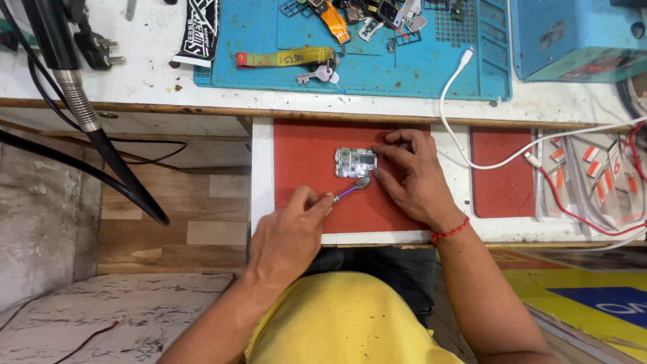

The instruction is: The person uses a hot air gun to apply heat to a small circuit board placed on a red mat. They hold the board steady with one hand while directing the hot air with the other, moving the tool across different components on the board.

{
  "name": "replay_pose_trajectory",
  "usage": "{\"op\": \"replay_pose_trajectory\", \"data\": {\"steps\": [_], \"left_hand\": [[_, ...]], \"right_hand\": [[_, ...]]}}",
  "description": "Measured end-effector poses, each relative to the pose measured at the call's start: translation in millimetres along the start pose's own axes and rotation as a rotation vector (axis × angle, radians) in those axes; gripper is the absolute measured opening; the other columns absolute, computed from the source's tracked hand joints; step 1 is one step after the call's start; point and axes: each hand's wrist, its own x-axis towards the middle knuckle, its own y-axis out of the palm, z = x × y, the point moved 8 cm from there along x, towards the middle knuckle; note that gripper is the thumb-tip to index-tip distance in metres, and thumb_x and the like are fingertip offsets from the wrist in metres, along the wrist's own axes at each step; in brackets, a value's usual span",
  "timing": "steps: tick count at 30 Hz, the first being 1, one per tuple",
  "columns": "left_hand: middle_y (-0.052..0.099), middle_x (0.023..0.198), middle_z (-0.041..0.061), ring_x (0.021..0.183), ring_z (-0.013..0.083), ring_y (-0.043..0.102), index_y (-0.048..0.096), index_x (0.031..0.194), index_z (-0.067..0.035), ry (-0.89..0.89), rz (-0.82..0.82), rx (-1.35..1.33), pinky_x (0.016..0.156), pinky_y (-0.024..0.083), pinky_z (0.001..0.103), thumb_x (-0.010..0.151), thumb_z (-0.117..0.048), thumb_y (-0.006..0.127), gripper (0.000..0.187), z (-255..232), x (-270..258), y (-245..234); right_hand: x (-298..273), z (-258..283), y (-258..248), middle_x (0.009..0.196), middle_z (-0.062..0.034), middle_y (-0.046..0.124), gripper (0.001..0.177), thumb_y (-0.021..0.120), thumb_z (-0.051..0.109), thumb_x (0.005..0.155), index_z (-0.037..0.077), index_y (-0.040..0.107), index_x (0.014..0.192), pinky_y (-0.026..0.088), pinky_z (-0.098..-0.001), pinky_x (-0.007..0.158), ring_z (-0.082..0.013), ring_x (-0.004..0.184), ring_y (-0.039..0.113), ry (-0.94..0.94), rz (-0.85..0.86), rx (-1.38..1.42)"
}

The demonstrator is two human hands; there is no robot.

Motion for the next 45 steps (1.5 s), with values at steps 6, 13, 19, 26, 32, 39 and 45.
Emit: {"op": "replay_pose_trajectory", "data": {"steps": [6,13,19,26,32,39,45], "left_hand": [[0.066,0.096,0.006,0.061,0.0224,0.07,0.072,0.123,-0.011,0.11,-0.129,-0.026,0.051,0.058,0.035,0.096,-0.009,0.066,0.028,-13,-12,-5],[0.064,0.102,0.01,0.066,0.0257,0.071,0.068,0.13,-0.009,-0.047,-0.165,-0.117,0.057,0.058,0.039,0.095,-0.011,0.067,0.035,0,-14,-23],[0.063,0.104,0.01,0.065,0.0321,0.07,0.069,0.129,-0.014,-0.079,-0.065,0.024,0.056,0.057,0.044,0.09,-0.007,0.065,0.04,2,-29,-15],[0.062,0.103,0.007,0.057,0.0268,0.068,0.061,0.14,-0.021,-0.046,0.118,0.137,0.046,0.055,0.039,0.096,-0.001,0.056,0.048,18,-26,7],[0.064,0.096,0.003,0.054,0.0183,0.065,0.061,0.141,-0.021,-0.135,0.25,0.131,0.041,0.054,0.031,0.104,-0.016,0.052,0.039,27,-25,17],[0.061,0.093,0.002,0.051,0.0187,0.063,0.072,0.129,-0.021,0.048,-0.005,0.123,0.04,0.051,0.033,0.096,-0.006,0.061,0.038,13,-25,-6],[0.061,0.099,0.006,0.064,0.0267,0.07,0.071,0.127,-0.016,0.094,0.007,0.063,0.055,0.057,0.042,0.088,-0.003,0.062,0.042,5,-23,-10]], "right_hand": [[2,11,-5,0.129,-0.0105,0.058,0.039,0.08,0.012,0.083,0.011,0.073,0.121,0.045,-0.0436,0.105,-0.0331,0.122,0.052,-0.05,-0.025,-0.019],[6,29,8,0.13,-0.0114,0.057,0.048,0.084,0.025,0.079,0.013,0.072,0.124,0.041,-0.0473,0.103,-0.0345,0.117,0.05,-0.151,0.002,-0.123],[0,34,16,0.129,-0.0105,0.056,0.047,0.082,0.021,0.074,0.013,0.072,0.12,0.041,-0.0474,0.105,-0.0338,0.117,0.05,-0.262,0.095,-0.072],[3,37,15,0.13,-0.0104,0.056,0.05,0.084,0.022,0.072,0.013,0.072,0.12,0.042,-0.0469,0.103,-0.0337,0.117,0.051,-0.211,0.102,-0.064],[0,35,14,0.132,-0.0097,0.056,0.046,0.084,0.021,0.075,0.014,0.073,0.119,0.042,-0.0469,0.104,-0.033,0.118,0.051,-0.226,0.092,-0.077],[1,34,16,0.132,-0.0096,0.057,0.046,0.083,0.019,0.075,0.014,0.074,0.119,0.044,-0.045,0.103,-0.0324,0.116,0.051,-0.219,0.108,-0.06],[-1,33,15,0.131,-0.0104,0.057,0.045,0.084,0.021,0.075,0.014,0.074,0.119,0.043,-0.0458,0.102,-0.0325,0.116,0.052,-0.235,0.095,-0.048]]}}
